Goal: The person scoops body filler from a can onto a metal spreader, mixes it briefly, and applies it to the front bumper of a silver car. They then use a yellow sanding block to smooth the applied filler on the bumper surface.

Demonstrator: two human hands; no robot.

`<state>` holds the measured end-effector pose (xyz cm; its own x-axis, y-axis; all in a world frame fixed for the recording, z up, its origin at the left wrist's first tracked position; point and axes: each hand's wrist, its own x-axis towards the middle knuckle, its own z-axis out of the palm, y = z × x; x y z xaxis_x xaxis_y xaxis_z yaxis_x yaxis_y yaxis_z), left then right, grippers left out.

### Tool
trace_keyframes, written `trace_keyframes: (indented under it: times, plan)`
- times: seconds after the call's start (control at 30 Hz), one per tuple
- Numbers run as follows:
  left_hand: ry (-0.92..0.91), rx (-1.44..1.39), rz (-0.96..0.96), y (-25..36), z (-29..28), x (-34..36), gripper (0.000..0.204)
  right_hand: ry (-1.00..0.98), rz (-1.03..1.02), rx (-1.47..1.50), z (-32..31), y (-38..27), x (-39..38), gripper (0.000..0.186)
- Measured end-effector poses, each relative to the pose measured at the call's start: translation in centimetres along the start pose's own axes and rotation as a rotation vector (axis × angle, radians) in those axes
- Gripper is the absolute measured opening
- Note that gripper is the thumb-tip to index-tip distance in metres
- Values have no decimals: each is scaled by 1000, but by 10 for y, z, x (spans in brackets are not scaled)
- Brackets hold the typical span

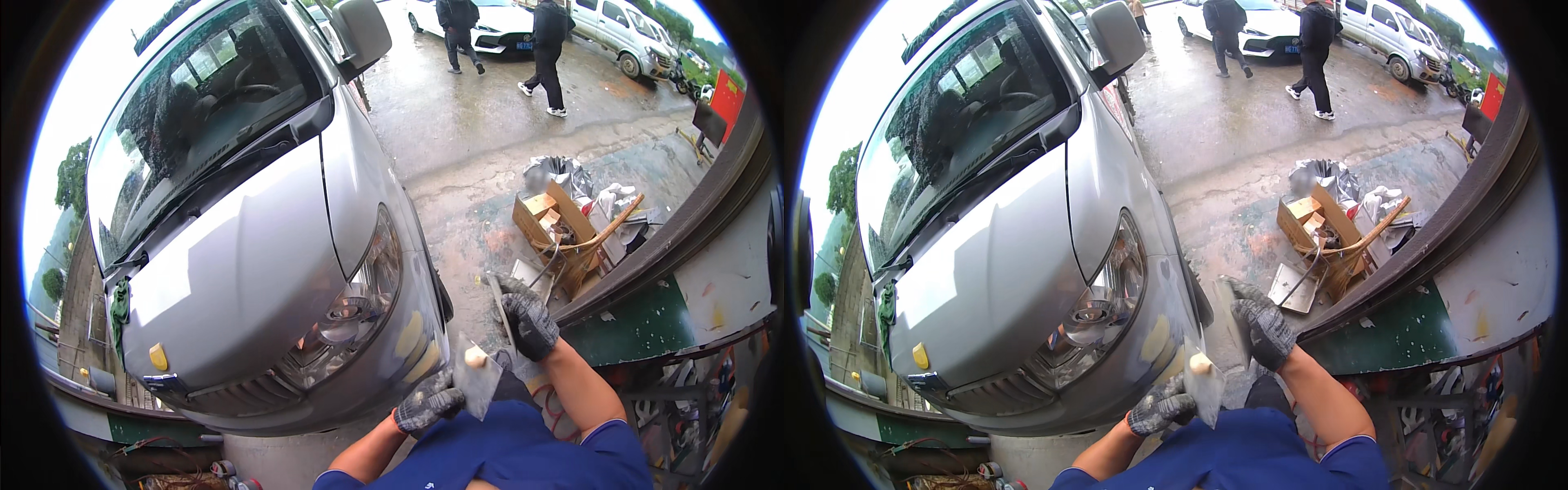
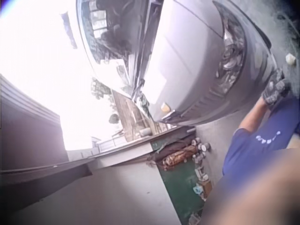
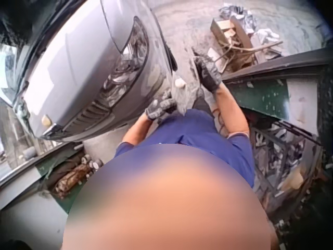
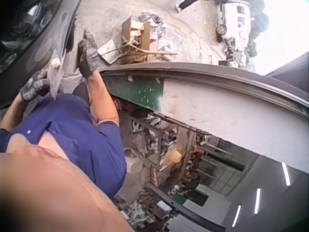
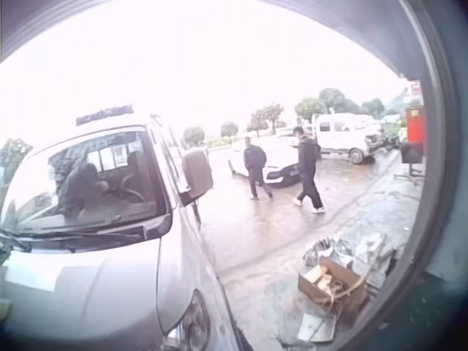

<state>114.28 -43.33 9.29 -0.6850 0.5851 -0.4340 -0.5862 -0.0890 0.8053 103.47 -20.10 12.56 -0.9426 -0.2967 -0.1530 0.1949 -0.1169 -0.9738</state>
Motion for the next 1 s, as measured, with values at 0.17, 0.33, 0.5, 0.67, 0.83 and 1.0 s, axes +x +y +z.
trace_keyframes:
  times: [0.17,0.33,0.5,0.67,0.83,1.0]
  plan:
    - [104,18,37,2,18,38,40,-399,-108,-216,18,-5,28,65]
    - [413,-344,141,42,10,50,40,-544,-384,-484,-41,34,90,48]
    - [334,-92,-73,41,43,97,33,-603,-115,-24,-33,3,138,40]
    - [743,-593,249,57,45,110,46,-903,-107,-297,-69,19,158,41]
    - [971,-179,313,62,66,135,42,-292,9,385,-78,-23,173,20]
    - [1074,65,301,58,54,146,34,-388,-705,-33,-80,-4,154,28]
